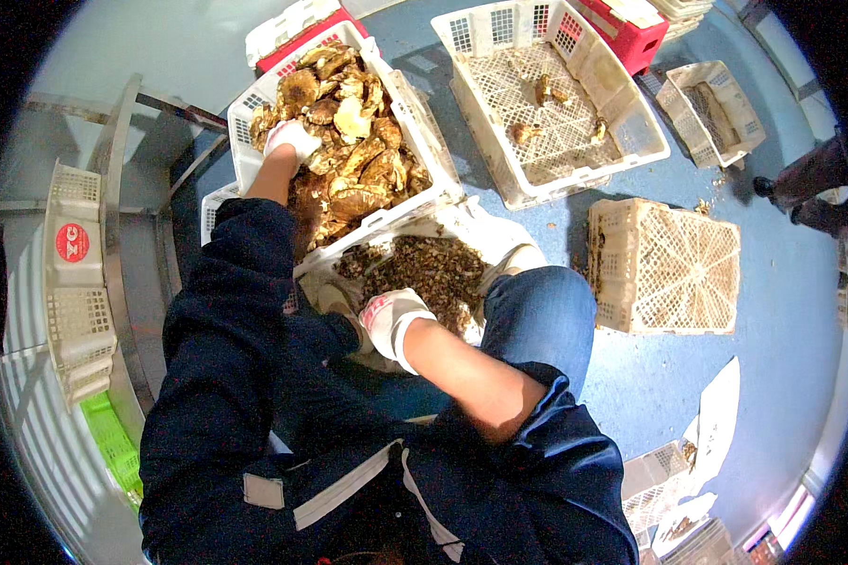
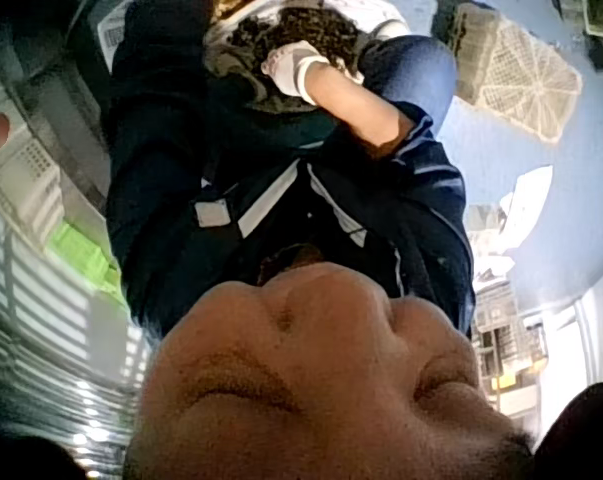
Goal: The person sits on the floor and sorts mushrooms from one crate into others based on size or type, handling them by hand and clearing debris.
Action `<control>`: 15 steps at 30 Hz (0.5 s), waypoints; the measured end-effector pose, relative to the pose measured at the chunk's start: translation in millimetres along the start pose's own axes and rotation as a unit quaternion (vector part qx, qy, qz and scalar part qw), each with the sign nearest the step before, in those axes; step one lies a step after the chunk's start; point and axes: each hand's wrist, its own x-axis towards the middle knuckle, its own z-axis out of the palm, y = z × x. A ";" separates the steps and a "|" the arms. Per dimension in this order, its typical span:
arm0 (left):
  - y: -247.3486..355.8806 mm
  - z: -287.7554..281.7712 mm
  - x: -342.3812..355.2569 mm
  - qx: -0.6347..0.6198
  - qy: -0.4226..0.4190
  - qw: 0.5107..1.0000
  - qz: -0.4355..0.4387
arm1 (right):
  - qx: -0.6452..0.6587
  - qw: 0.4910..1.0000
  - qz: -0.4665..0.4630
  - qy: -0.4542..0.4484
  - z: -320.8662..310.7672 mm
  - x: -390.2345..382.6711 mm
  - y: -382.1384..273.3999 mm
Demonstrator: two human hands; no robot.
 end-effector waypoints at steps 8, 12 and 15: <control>-78.4 11.4 -17.5 -0.528 -0.038 0.847 0.044 | 0.016 0.998 -0.005 0.056 -13.4 -3.9 2.9; -77.7 4.2 -144.4 -0.772 -0.095 0.607 0.160 | 0.157 0.950 -0.001 0.272 -16.1 -3.6 11.5; -71.8 8.4 -217.6 -0.782 -0.071 0.584 0.206 | 0.325 0.839 -0.026 0.436 -9.1 12.6 15.4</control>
